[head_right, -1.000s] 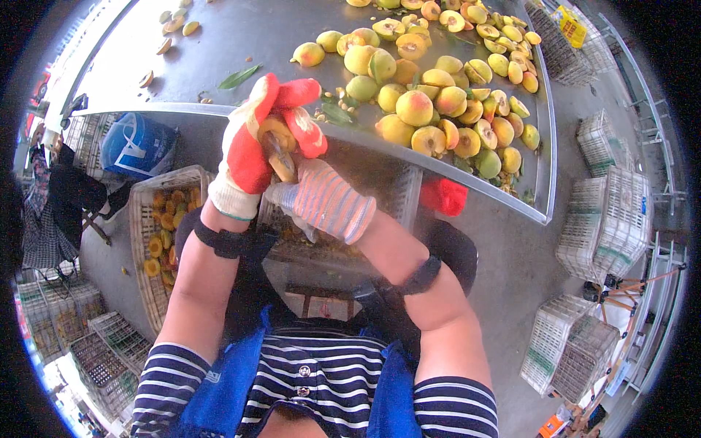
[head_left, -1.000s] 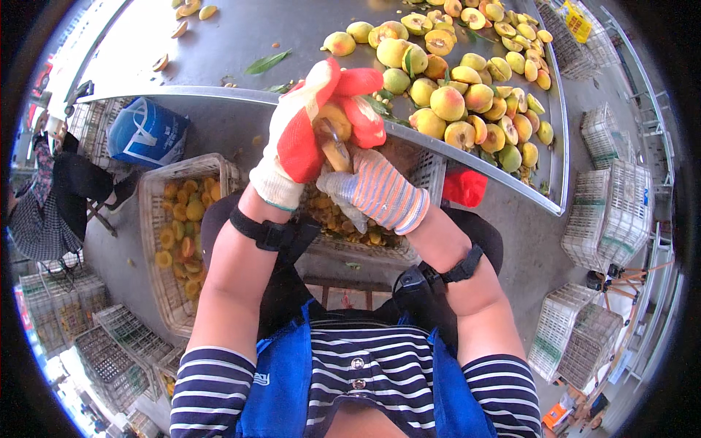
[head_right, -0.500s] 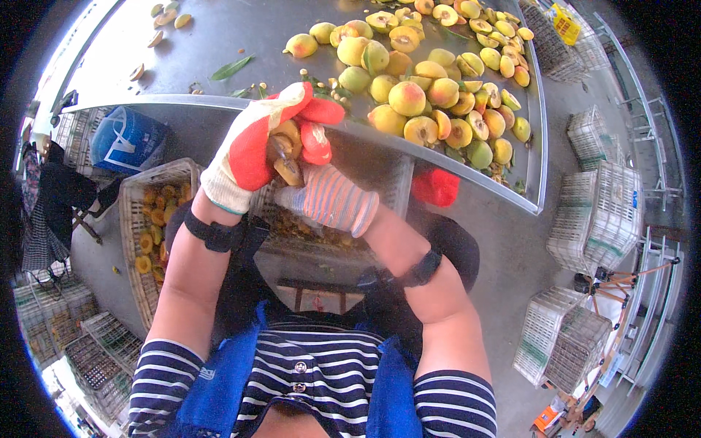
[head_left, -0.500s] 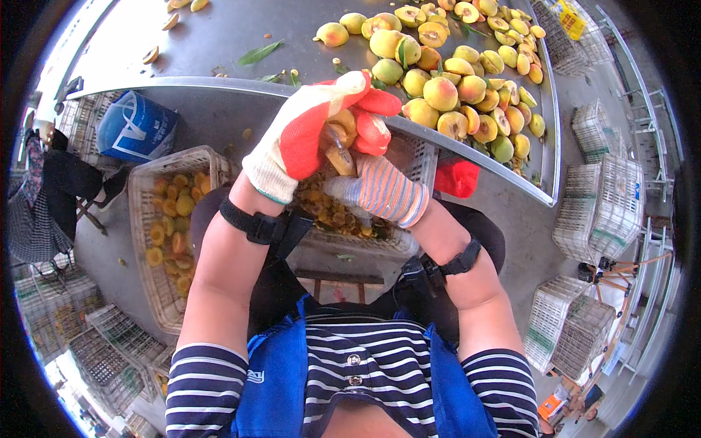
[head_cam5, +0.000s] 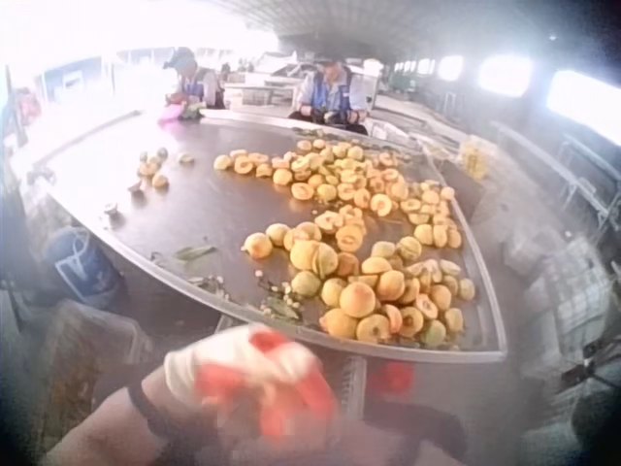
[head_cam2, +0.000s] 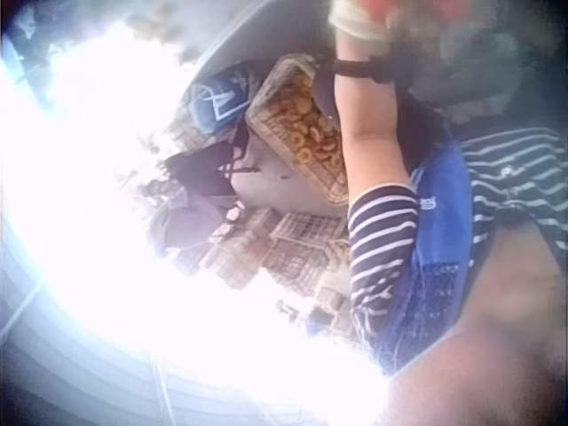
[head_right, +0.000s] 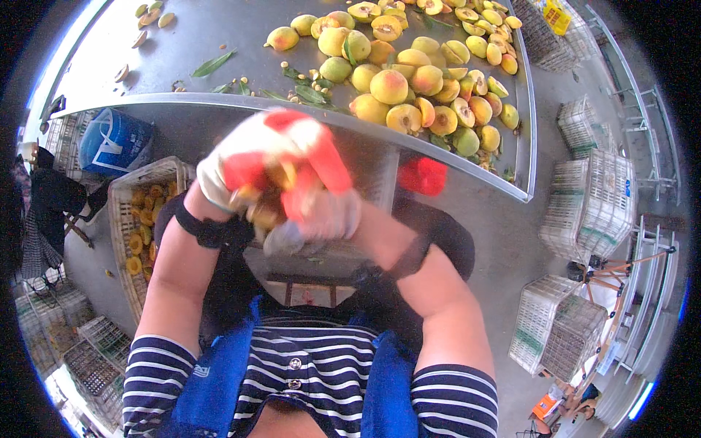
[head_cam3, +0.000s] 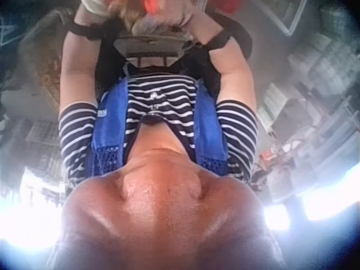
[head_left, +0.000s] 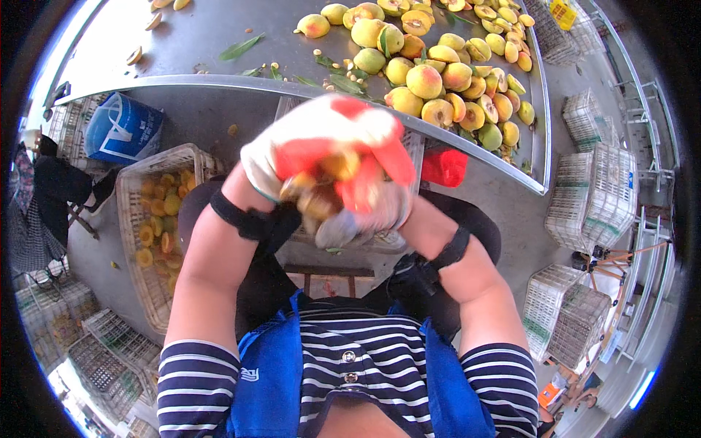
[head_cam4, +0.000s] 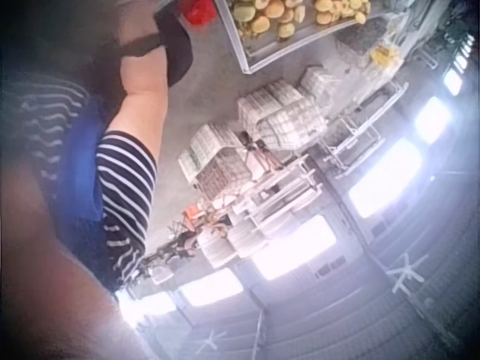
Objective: The recorder uses a hand tool to remove pits from peaches at a sorting table.
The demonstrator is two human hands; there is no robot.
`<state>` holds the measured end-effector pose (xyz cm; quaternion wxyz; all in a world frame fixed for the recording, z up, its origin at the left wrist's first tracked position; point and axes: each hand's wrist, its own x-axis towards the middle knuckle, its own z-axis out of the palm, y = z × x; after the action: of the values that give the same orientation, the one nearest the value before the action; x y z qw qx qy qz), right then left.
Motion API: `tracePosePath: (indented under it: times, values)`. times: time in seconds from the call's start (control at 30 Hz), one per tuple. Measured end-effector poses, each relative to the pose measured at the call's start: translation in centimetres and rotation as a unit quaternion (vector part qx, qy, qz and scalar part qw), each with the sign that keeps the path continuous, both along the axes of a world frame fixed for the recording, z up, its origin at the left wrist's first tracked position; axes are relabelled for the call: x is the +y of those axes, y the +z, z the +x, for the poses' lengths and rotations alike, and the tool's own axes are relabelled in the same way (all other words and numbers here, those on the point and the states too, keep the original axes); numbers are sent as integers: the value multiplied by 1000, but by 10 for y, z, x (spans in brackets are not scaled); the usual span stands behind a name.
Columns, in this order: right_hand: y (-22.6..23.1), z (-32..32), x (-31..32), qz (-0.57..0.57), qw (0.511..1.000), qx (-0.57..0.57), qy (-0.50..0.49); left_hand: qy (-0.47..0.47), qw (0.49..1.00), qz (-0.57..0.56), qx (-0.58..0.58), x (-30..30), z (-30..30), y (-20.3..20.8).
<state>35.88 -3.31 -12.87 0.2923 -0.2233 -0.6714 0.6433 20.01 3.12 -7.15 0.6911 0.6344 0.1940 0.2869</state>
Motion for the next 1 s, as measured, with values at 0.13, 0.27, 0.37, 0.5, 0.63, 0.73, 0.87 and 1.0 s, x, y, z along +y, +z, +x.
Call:
tracePosePath:
  times: [0.13,0.27,0.37,0.5,0.63,0.73,0.87,1.0]
  values:
    - [19,-5,7,38,990,-130,22,39,978,-204,-15,2,14,-13]
    - [34,28,15,-69,949,-307,20,145,932,-307,-125,30,-5,-27]
    - [24,41,12,51,923,-356,-134,118,927,-308,-178,36,-16,-36]
    - [11,35,1,109,900,-272,-322,91,948,-246,-181,24,-8,-39]
    - [22,-3,2,229,849,-294,-374,111,928,-293,-200,9,1,-35]
    - [28,-31,9,257,810,-356,-389,127,906,-326,-240,7,-3,-34]
    - [12,-47,21,321,806,-309,-390,131,887,-319,-308,7,-19,-36]
    - [6,-50,31,403,749,-380,-363,122,889,-287,-335,3,-28,-39]
